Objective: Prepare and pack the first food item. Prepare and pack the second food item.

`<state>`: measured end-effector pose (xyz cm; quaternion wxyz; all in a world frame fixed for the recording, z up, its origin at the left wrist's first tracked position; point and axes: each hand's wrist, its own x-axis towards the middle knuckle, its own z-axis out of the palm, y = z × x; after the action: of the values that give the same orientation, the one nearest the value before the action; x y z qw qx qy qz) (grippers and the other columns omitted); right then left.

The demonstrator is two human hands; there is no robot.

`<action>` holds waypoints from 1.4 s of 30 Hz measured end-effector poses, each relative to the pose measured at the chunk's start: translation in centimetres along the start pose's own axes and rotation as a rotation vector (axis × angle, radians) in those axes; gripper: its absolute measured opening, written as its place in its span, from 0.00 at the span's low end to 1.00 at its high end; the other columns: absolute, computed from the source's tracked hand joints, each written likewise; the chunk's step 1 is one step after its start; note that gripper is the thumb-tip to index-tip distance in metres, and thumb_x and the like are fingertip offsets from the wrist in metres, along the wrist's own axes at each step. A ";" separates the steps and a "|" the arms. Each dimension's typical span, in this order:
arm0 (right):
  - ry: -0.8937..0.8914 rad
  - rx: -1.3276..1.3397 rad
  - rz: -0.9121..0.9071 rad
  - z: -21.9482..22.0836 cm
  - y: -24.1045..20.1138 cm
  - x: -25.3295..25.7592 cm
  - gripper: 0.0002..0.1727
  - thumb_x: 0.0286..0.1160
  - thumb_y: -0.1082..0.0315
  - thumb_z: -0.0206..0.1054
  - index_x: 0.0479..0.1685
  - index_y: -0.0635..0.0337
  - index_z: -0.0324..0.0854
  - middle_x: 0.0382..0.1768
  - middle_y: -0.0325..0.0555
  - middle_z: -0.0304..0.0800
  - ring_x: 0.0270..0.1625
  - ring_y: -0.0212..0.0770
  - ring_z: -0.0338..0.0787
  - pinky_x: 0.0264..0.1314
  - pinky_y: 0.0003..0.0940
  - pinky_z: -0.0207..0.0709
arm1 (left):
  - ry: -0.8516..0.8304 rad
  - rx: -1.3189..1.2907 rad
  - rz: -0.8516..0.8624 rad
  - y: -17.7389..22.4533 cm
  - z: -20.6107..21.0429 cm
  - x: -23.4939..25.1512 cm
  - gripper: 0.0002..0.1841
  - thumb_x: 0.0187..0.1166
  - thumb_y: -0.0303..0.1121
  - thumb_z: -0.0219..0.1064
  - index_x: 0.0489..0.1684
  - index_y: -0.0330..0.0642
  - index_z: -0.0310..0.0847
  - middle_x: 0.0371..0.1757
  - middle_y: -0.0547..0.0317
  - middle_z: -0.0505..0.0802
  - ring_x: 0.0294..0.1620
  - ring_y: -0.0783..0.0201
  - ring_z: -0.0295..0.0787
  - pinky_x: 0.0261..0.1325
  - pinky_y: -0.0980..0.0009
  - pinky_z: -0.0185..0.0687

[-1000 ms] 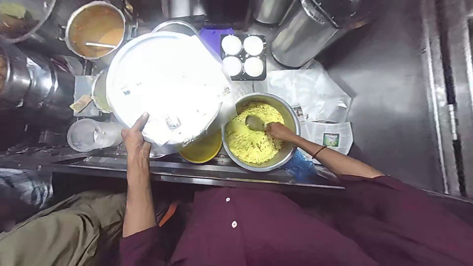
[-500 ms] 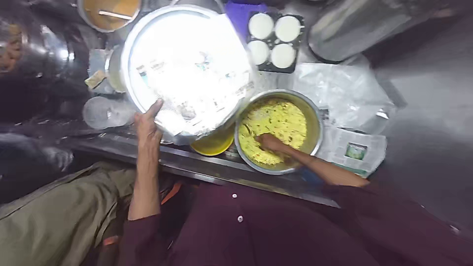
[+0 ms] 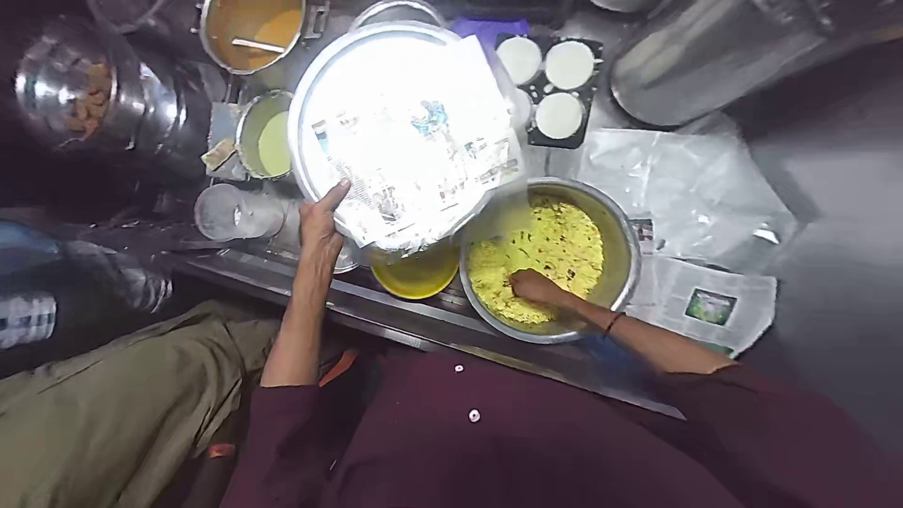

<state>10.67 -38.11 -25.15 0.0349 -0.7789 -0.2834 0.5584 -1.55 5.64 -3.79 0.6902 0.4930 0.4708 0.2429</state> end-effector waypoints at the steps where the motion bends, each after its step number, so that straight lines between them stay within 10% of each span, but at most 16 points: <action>1: -0.025 0.017 -0.014 -0.8 0.5 0.1 0.18 0.82 0.56 0.62 0.44 0.63 0.89 0.46 0.65 0.91 0.54 0.67 0.89 0.55 0.75 0.77 | -0.002 0.012 0.002 -0.1 0.1 0.2 0.36 0.64 0.31 0.84 0.73 0.33 0.71 0.56 0.42 0.94 0.55 0.48 0.95 0.59 0.48 0.93; 7: 0.011 0.116 0.081 1.4 0.1 0.0 0.18 0.82 0.57 0.61 0.49 0.64 0.88 0.49 0.66 0.91 0.55 0.67 0.90 0.55 0.74 0.79 | 0.000 0.084 0.024 -0.7 0.6 1.4 0.36 0.64 0.31 0.84 0.72 0.34 0.71 0.56 0.44 0.94 0.55 0.50 0.95 0.60 0.49 0.93; 13: -0.135 0.505 -0.005 0.0 4.2 -2.3 0.27 0.94 0.50 0.47 0.34 0.58 0.82 0.22 0.38 0.77 0.23 0.33 0.75 0.30 0.36 0.72 | -0.077 0.101 0.026 -2.5 1.1 4.0 0.35 0.66 0.32 0.83 0.72 0.34 0.71 0.56 0.44 0.94 0.55 0.50 0.95 0.60 0.49 0.93; 24: 0.022 0.584 -0.008 -6.6 5.7 -10.8 0.24 0.93 0.54 0.50 0.31 0.58 0.81 0.18 0.39 0.75 0.20 0.35 0.74 0.26 0.37 0.72 | -0.172 0.198 0.054 -5.1 5.5 8.3 0.42 0.57 0.35 0.89 0.73 0.32 0.71 0.57 0.42 0.93 0.55 0.49 0.95 0.58 0.48 0.94; 32: 0.079 0.846 -0.013 -15.7 -2.0 -19.4 0.21 0.92 0.57 0.50 0.25 0.51 0.74 0.10 0.32 0.64 0.09 0.27 0.59 0.11 0.23 0.53 | -0.317 0.266 -0.078 -5.0 7.9 3.2 0.36 0.62 0.34 0.86 0.72 0.40 0.74 0.57 0.47 0.93 0.53 0.53 0.94 0.55 0.51 0.92; 35: 0.274 0.723 -0.099 -17.8 -5.7 -18.5 0.22 0.93 0.54 0.48 0.29 0.52 0.76 0.13 0.33 0.68 0.11 0.29 0.63 0.14 0.26 0.58 | -0.337 0.197 -0.120 -5.6 8.7 2.2 0.32 0.62 0.28 0.85 0.66 0.30 0.76 0.50 0.41 0.95 0.47 0.49 0.97 0.52 0.50 0.95; 39: 0.753 0.095 -0.091 -17.4 -10.1 -15.3 0.22 0.94 0.53 0.46 0.44 0.56 0.83 0.27 0.51 0.87 0.34 0.54 0.90 0.40 0.58 0.82 | -0.379 0.171 -0.166 -4.7 8.9 -0.7 0.24 0.65 0.24 0.83 0.58 0.27 0.80 0.44 0.41 0.96 0.43 0.51 0.97 0.50 0.54 0.95; 42: 1.174 -0.141 -0.162 -15.7 -10.8 -13.6 0.16 0.89 0.61 0.51 0.46 0.58 0.85 0.25 0.54 0.89 0.28 0.59 0.92 0.28 0.60 0.82 | -0.422 0.124 -0.177 -4.6 8.2 -1.2 0.24 0.64 0.25 0.83 0.58 0.27 0.81 0.45 0.38 0.96 0.43 0.48 0.97 0.51 0.51 0.95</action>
<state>17.33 -31.53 -3.74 0.1766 -0.9336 -0.3117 0.0099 4.67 -0.86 -6.94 0.7602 0.5314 0.3713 0.0434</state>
